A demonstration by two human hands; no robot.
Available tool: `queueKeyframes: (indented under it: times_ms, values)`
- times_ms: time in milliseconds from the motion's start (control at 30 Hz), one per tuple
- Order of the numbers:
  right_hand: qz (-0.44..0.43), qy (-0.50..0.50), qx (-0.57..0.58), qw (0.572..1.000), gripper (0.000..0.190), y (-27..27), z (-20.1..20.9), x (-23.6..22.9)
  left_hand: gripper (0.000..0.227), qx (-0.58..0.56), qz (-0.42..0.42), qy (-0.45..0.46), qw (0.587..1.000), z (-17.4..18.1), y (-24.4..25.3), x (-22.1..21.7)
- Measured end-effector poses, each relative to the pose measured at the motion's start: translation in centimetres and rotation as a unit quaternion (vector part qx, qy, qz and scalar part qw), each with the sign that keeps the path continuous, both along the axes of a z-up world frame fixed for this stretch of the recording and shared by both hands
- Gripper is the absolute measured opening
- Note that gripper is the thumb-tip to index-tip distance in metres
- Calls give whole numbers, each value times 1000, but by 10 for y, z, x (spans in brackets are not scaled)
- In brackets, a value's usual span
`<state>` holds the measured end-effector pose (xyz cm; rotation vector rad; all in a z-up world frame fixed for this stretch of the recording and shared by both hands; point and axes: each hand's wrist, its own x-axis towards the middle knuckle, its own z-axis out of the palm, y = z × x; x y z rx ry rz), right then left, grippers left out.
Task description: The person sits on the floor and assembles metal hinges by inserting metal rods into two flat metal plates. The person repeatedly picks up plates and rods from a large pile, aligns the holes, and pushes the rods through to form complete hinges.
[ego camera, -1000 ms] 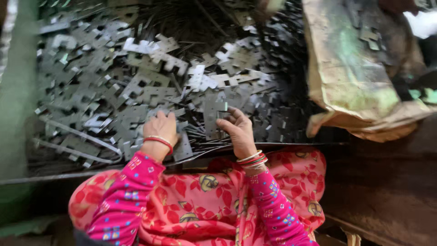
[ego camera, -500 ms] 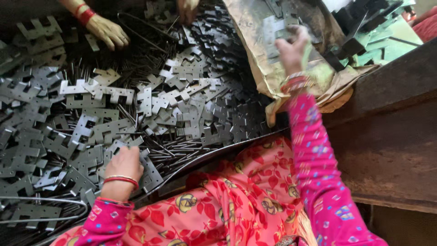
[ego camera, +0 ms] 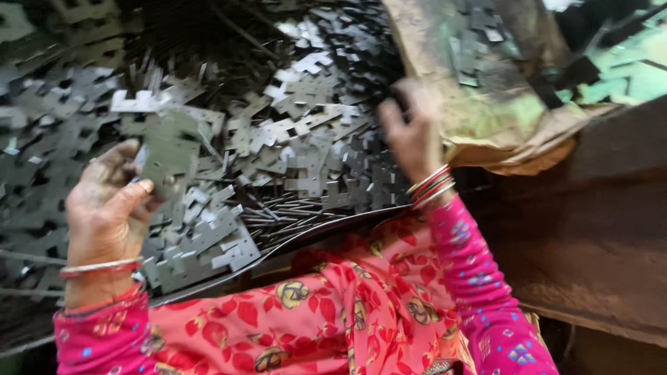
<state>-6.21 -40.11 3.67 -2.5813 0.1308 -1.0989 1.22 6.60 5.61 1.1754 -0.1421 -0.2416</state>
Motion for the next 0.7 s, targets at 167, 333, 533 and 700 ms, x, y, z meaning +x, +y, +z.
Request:
queueKeyframes:
  times_ms: [167,333,533,700]
  values:
    - [138,237,50,960,28,118,-48,14,63,-217,-84,11,972,10,-8,-8]
    - [14,305,-86,948,42,147,-80,37,35,-152,-103,84,979,21,-16,-10]
    - [-36,327,-54,943,46,122,-85,34,30,346,-189,-208,895,-24,-73,-14]
    - [-78,335,-51,938,52,117,-86,23,25,627,-195,-391,645,-89,-111,-27]
